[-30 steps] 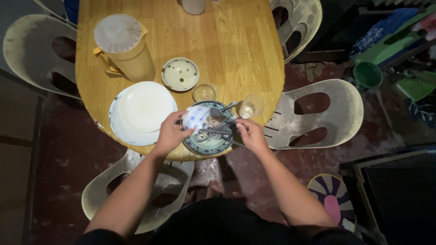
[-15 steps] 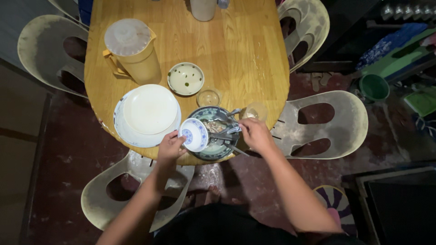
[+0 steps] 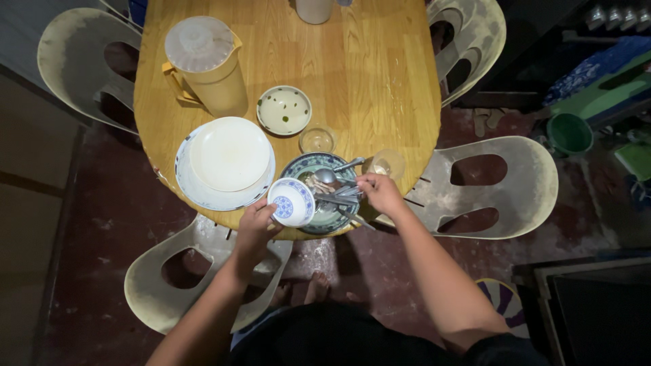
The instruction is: The person clears a dining table by stacking plates, bowls, and cutlery together and then carrying the stack away.
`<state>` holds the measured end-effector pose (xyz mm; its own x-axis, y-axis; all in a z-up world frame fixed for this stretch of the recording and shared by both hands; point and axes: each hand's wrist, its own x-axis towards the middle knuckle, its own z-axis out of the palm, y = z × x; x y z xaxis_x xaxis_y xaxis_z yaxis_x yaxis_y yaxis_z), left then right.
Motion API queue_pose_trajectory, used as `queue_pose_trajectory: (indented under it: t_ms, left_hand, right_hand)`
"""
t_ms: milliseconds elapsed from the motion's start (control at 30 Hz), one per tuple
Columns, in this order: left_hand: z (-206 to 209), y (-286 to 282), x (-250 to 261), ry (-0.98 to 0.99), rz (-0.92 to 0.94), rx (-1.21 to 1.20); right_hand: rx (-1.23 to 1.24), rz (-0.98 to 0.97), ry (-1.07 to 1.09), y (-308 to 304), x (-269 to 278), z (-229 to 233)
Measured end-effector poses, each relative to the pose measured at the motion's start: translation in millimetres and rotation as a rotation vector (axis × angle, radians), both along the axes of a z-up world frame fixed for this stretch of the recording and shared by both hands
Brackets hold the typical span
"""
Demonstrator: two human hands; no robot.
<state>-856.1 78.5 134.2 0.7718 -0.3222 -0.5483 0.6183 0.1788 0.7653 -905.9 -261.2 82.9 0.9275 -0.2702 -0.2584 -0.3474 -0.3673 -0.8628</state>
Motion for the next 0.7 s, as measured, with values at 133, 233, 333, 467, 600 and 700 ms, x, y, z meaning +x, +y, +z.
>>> queue_pose_trajectory:
  t_ms: [133,233,333,467,600,700]
  left_hand:
    - [-2.4,0.0,-1.6,0.014,0.009,0.005]
    - [1.0,0.1,-2.7,-0.003,-0.007,0.011]
    - [8.9,0.0,-4.6,-0.026,-0.027,-0.079]
    - [16.9,3.3,-6.5,0.003,-0.025,-0.131]
    - [-15.8,12.2,-6.7,-0.042,0.067,-0.128]
    - [-39.2,24.3,-1.5,-0.137,0.109,-0.011]
  right_hand:
    - [-0.165,-0.021,-0.046,12.4,-5.3,0.4]
    - [-0.407,-0.04,0.01,19.5,-10.8,24.7]
    - [-0.574,-0.029,-0.013,25.6,-20.5,49.2]
    - [-0.69,-0.04,-0.199,31.3,-36.0,71.2]
    - [-0.45,0.006,-0.296,43.4,-37.6,67.6]
    - [-0.237,0.014,-0.163,63.1,-37.7,49.1]
